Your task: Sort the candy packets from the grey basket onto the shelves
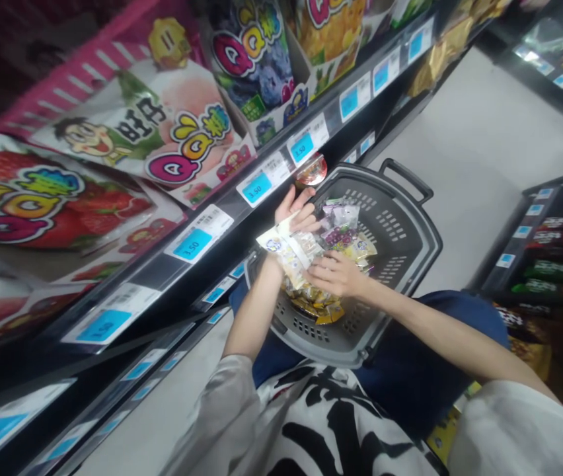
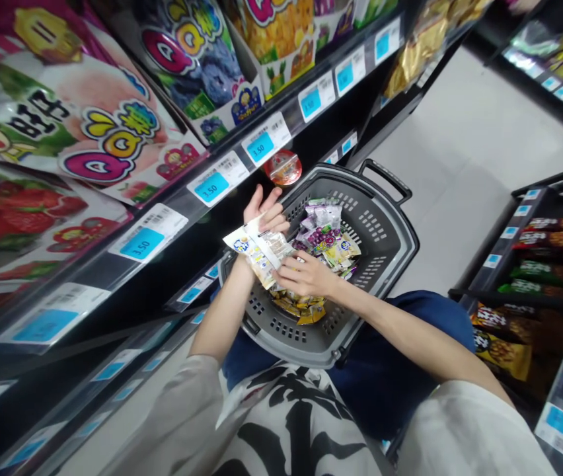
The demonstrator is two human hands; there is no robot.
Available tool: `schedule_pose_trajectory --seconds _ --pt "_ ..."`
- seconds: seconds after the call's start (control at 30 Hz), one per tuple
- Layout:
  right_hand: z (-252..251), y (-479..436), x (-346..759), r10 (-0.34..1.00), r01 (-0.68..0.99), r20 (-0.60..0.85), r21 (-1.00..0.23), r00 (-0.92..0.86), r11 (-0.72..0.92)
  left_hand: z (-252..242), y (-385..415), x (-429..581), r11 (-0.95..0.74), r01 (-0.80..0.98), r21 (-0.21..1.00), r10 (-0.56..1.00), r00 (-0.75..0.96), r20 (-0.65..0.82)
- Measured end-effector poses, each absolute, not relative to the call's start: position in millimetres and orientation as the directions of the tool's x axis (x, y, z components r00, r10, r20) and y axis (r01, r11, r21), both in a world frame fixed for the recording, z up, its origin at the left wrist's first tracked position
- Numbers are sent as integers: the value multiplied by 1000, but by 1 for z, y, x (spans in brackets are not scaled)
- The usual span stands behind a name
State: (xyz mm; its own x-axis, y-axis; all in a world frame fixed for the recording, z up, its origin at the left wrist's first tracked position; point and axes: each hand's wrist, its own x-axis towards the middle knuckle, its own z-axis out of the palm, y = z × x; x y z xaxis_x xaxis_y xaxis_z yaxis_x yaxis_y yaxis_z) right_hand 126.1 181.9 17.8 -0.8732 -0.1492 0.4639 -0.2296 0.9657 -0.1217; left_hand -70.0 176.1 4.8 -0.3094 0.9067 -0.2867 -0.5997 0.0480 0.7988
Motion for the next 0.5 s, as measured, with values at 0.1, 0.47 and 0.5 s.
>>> schedule_pose_trajectory --seconds 0.1,0.47,0.5 --pt "16 186 127 -93 -162 448 -118 -889 980 7 177 -71 24 -583 812 892 -354 -280" --pt "10 204 117 749 291 256 -807 -612 514 0 194 -73 -173 -547 819 777 -587 -228" --pt "9 207 115 820 287 140 -893 -555 347 2 194 -70 -179 -538 823 778 -590 -216"
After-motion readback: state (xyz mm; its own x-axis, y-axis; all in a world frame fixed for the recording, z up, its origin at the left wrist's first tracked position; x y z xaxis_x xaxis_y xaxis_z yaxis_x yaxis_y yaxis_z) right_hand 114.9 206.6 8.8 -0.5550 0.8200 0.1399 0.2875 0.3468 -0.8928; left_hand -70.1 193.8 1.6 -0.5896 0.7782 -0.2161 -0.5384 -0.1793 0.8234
